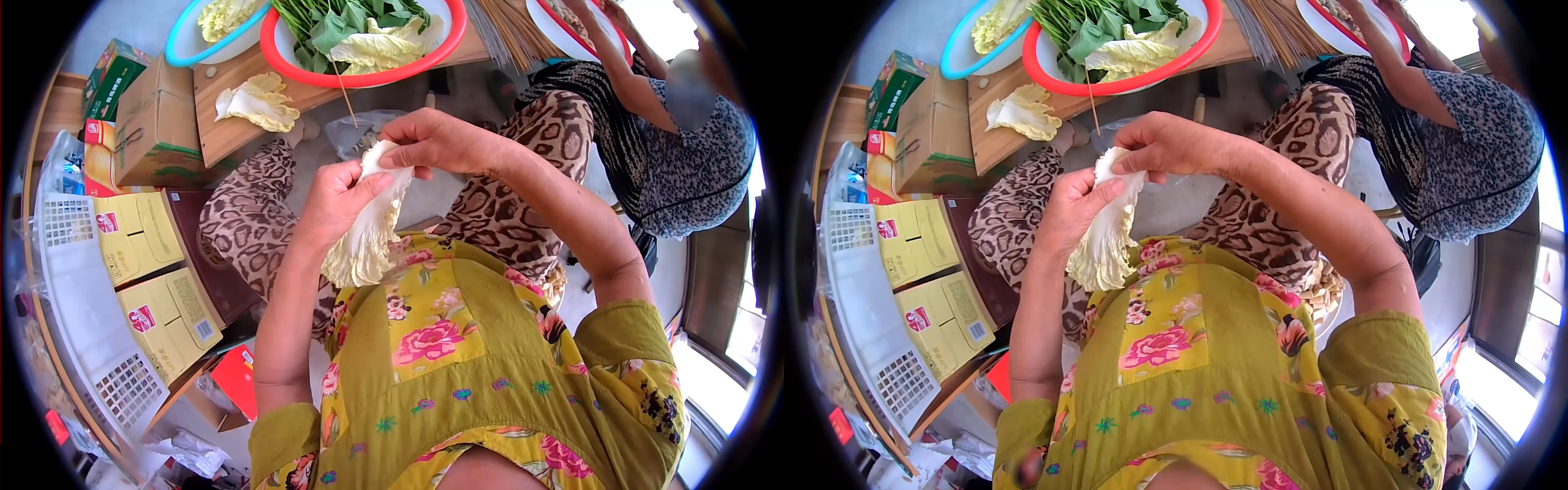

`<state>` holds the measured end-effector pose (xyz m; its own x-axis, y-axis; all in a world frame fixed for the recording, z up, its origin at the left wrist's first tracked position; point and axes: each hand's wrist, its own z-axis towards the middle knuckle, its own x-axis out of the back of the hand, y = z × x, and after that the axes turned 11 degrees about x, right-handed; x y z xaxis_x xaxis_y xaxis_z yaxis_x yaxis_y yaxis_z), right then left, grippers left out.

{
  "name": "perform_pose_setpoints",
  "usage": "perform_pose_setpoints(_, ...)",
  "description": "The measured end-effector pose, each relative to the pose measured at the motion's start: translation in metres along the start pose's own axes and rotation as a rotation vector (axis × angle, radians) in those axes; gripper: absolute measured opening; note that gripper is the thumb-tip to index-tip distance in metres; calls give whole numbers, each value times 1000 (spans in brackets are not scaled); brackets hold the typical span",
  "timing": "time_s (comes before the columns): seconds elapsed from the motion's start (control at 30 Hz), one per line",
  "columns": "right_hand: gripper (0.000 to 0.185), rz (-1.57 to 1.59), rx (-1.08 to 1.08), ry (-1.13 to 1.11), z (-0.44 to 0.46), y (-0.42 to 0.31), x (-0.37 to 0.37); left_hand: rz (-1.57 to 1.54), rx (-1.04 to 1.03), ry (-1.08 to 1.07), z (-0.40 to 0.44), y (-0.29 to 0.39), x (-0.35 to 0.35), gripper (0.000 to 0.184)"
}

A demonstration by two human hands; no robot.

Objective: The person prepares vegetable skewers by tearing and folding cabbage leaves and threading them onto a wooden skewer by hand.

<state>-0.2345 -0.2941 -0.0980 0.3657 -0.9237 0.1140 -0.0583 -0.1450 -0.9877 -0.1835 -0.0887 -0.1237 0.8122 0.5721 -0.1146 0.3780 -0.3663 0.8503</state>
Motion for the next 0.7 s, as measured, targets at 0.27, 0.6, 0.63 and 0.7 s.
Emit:
perform_pose_setpoints(0.27, 20, 302, -59, -21, -2, 12, -2, 39, -106, -30, -1, -1, -3, 21)
perform_pose_setpoints(0.6, 22, 656, -119, -24, -9, 8, 6, 88, -89, 109, 8, -23, 4, 18)
perform_pose_setpoints(0.63, 23, 658, -97, 35, -11, 3, 8, 89, -91, 110, 10, -30, 8, 18)
perform_pose_setpoints(0.7, 22, 580, -79, 84, -11, 19, 18, -235, -40, 160, 12, -45, 20, 19)
